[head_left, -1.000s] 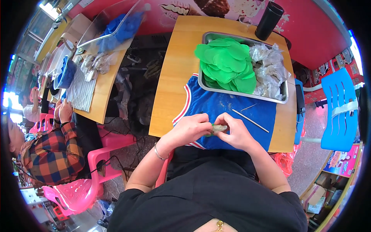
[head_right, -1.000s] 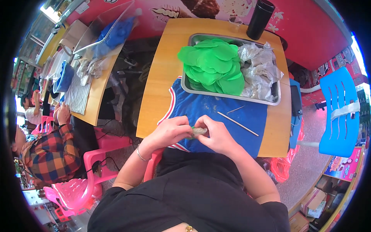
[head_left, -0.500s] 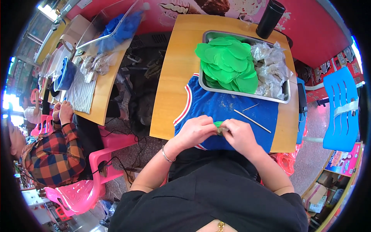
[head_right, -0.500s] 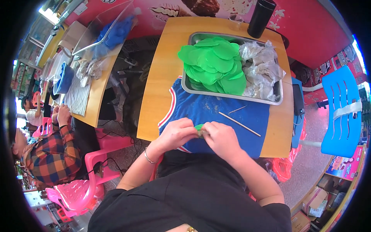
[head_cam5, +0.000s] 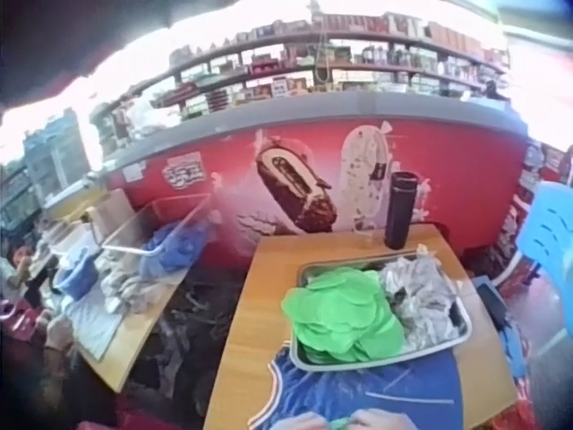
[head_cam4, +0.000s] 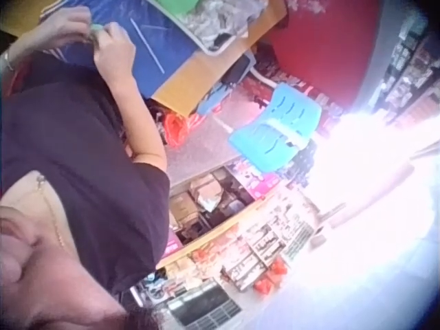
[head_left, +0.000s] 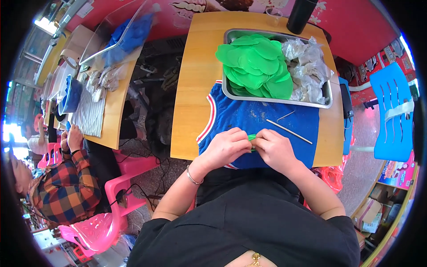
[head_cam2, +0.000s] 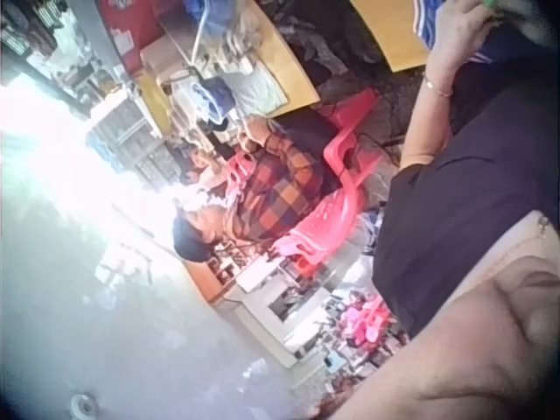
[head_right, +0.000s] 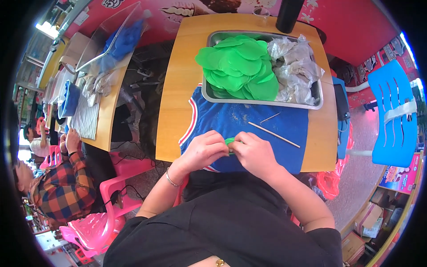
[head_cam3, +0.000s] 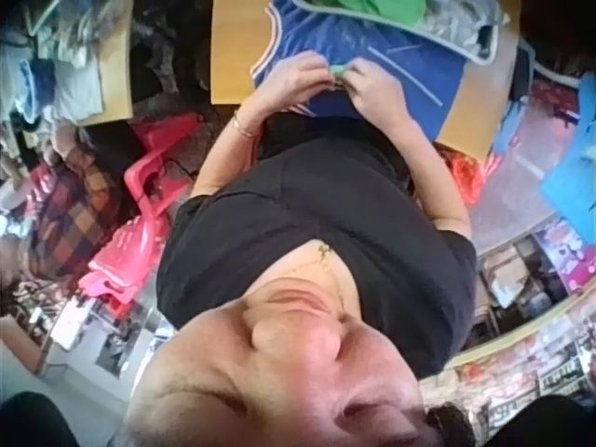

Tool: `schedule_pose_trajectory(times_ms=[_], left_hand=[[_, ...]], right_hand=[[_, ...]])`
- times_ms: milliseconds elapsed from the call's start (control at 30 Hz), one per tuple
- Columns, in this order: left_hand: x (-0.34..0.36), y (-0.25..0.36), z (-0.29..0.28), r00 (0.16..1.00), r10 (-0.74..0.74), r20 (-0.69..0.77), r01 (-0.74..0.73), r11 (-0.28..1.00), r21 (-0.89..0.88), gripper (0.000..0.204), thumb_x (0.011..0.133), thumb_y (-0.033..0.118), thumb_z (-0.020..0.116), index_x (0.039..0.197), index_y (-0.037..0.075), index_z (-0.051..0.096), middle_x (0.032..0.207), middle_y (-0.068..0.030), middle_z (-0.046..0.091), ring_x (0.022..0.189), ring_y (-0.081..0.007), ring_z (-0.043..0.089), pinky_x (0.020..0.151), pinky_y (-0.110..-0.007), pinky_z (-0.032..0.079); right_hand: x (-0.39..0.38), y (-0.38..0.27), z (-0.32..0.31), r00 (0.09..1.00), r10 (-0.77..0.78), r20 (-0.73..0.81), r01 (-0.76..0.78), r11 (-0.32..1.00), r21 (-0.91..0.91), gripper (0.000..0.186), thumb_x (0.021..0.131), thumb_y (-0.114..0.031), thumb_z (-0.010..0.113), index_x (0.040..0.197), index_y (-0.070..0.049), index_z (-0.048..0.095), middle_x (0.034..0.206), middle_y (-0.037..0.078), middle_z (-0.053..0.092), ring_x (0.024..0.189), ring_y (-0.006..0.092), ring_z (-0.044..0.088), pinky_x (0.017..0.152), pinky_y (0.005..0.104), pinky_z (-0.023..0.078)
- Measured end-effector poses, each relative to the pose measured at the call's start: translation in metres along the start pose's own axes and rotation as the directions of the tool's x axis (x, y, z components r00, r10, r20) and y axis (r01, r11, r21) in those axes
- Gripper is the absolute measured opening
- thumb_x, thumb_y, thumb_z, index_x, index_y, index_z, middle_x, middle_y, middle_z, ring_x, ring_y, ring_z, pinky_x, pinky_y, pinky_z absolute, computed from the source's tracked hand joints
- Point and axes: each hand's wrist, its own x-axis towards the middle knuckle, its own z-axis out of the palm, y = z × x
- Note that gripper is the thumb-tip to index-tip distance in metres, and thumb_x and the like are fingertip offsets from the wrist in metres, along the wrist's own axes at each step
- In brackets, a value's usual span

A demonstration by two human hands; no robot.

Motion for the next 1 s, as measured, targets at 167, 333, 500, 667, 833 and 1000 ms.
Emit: schedule_pose_trajectory(times_ms=[167,333,500,667,833,1000], left_hand=[[0.001,0.000,0.003,0.997,-0.059,-0.047,0.058,0.998,-0.006,0.013,0.069,0.008,0.067,0.076,0.007,0.056,0.076,-0.0050,0.051,0.074,-0.0234,0.052,0.062,-0.033,0.045],[-0.012,-0.001,0.014,0.977,-0.169,-0.127,0.160,0.984,-0.074,0.023,0.066,0.009,0.071,0.083,0.005,0.055,0.085,-0.0087,0.051,0.078,-0.0261,0.052,0.066,-0.034,0.045],[-0.021,-0.003,0.017,0.948,-0.300,-0.111,0.281,0.947,-0.159,0.030,0.064,0.004,0.075,0.087,0.002,0.056,0.090,-0.0094,0.052,0.078,-0.0221,0.054,0.066,-0.029,0.047],[-0.018,-0.010,0.019,0.939,-0.321,-0.119,0.279,0.919,-0.278,0.020,0.067,0.000,0.072,0.082,0.001,0.058,0.087,-0.0090,0.056,0.078,-0.0200,0.057,0.066,-0.027,0.047],[-0.010,-0.007,0.022,0.910,-0.386,-0.149,0.291,0.853,-0.434,0.012,0.073,-0.002,0.066,0.082,0.001,0.058,0.087,-0.0082,0.055,0.078,-0.0179,0.057,0.069,-0.026,0.047],[0.002,0.002,0.036,0.857,-0.453,-0.245,0.123,0.642,-0.757,0.005,0.082,0.001,0.059,0.085,0.001,0.055,0.091,-0.0091,0.055,0.092,-0.0202,0.056,0.080,-0.030,0.045]], right_hand=[[0.008,-0.002,-0.002,0.997,0.032,0.077,-0.022,0.992,-0.124,0.007,0.072,-0.010,0.065,0.075,-0.007,0.060,0.080,0.004,0.059,0.073,0.0224,0.059,0.056,0.0346,0.046],[-0.001,0.008,-0.002,0.995,0.100,0.021,-0.101,0.993,0.054,0.008,0.071,-0.009,0.067,0.073,-0.006,0.059,0.070,0.006,0.060,0.065,0.0241,0.059,0.058,0.0329,0.047],[-0.002,0.005,0.002,0.998,0.050,-0.037,-0.051,0.999,-0.020,0.011,0.070,-0.011,0.068,0.073,-0.008,0.057,0.068,0.004,0.059,0.063,0.0208,0.058,0.054,0.0325,0.045],[-0.006,0.015,0.000,0.996,0.085,-0.039,-0.074,0.971,0.229,0.018,0.065,-0.008,0.073,0.072,-0.005,0.057,0.067,0.005,0.057,0.055,0.0170,0.055,0.050,0.0288,0.043],[-0.008,0.012,-0.005,0.963,0.253,-0.091,-0.206,0.912,0.354,0.017,0.067,-0.004,0.073,0.071,-0.002,0.057,0.068,0.005,0.056,0.054,0.0131,0.053,0.048,0.0250,0.042],[-0.003,0.004,-0.009,0.946,0.298,-0.125,-0.216,0.872,0.440,0.015,0.066,0.000,0.072,0.075,-0.001,0.060,0.070,0.005,0.058,0.054,0.0115,0.052,0.050,0.0219,0.042]])
